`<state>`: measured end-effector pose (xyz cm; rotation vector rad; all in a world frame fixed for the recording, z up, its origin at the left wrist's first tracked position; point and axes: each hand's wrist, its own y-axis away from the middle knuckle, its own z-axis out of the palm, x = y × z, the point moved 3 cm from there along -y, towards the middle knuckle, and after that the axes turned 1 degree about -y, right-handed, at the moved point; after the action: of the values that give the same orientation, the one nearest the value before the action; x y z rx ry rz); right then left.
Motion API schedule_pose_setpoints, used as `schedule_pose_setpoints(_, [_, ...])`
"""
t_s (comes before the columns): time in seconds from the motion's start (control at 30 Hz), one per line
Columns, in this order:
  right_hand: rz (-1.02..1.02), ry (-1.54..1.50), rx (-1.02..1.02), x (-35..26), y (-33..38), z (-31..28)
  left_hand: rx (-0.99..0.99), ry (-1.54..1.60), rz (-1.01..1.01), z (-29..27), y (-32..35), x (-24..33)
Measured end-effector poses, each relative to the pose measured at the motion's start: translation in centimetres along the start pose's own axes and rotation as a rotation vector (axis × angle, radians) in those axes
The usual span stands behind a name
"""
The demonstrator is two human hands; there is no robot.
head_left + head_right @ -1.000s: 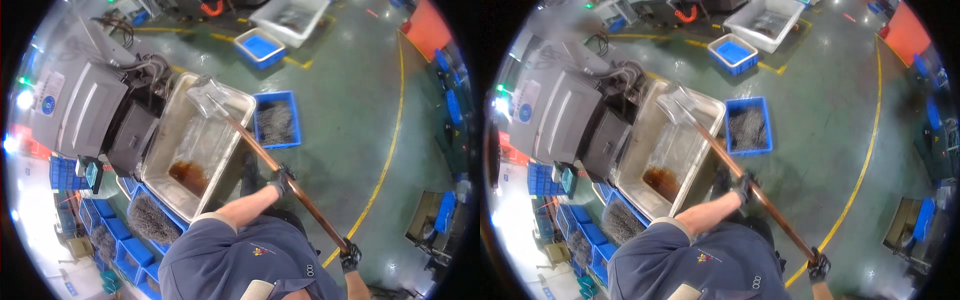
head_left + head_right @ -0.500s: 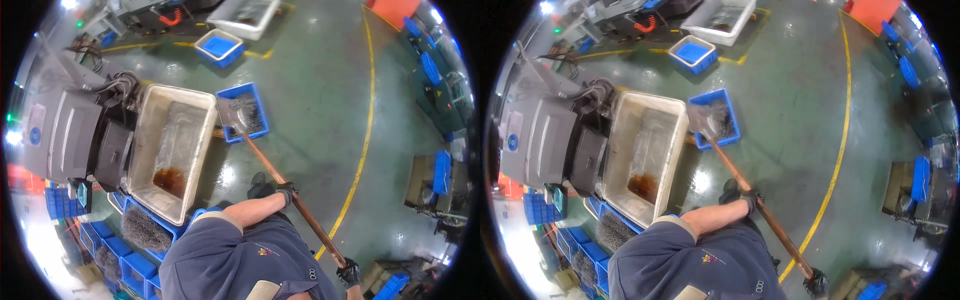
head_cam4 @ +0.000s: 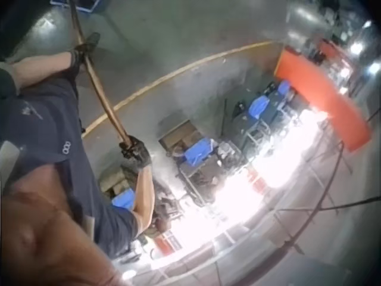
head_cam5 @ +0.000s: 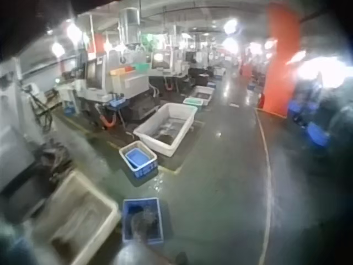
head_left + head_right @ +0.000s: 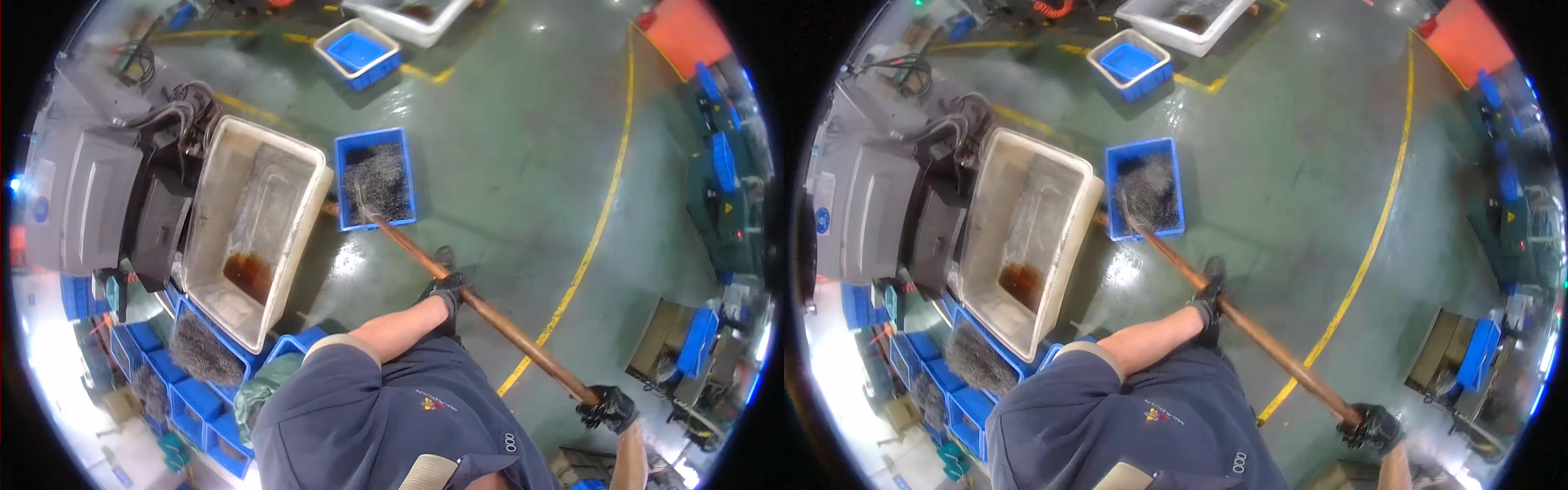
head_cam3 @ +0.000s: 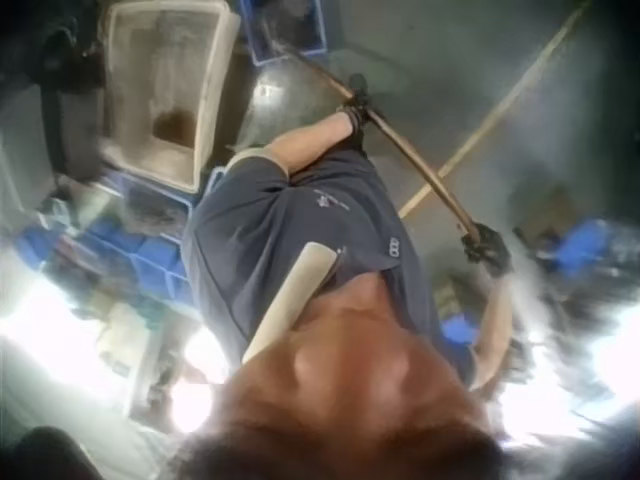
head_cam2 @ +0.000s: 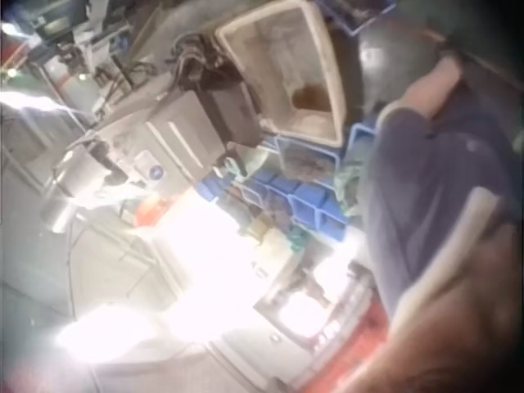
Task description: Transferring metal shavings from blue industrial bins and bags into processing equipment using a shovel.
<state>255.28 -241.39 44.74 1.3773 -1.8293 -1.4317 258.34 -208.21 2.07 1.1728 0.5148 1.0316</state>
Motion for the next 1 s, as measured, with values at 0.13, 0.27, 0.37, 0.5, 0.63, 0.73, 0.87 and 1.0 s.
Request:
schedule_pose_setpoints(0.13, [-0.507,0.735,0.377,-9.2,-3.1,-9.6,-0.095,0.244,-0.029,3.1,-5.5,1.4])
schedule_pose_setpoints(0.27, [-0.631,1.043,0.563,-14.9,-6.3,-18.0,-0.077,0.465,0.067,9.7,-6.0,4.5])
schedule_pose_setpoints(0.37, [-0.672,1.202,0.496,-22.0,-9.1,-22.8,-0.053,0.674,0.190,13.8,-6.6,7.2])
schedule_pose_setpoints(0.5, [-0.720,1.265,0.404,-31.7,-13.3,-29.1,0.012,0.981,0.365,21.3,-9.5,12.5])
schedule_pose_setpoints(0.63, [-1.062,1.474,0.373,-41.0,-18.2,-37.3,-0.062,1.149,0.297,27.1,-9.6,19.3])
schedule_pose_setpoints(0.73, [-0.998,1.002,0.152,-49.2,-22.5,-44.3,-0.176,1.468,0.323,31.2,-11.4,24.2])
schedule_pose_setpoints(0.87, [-1.364,1.748,0.221,-56.6,-21.5,-41.2,-0.116,1.511,0.530,31.3,-11.2,27.0])
schedule_pose_setpoints(1.0, [-1.446,1.876,0.240,-59.4,-20.4,-40.3,-0.171,1.589,0.549,32.0,-10.1,27.7])
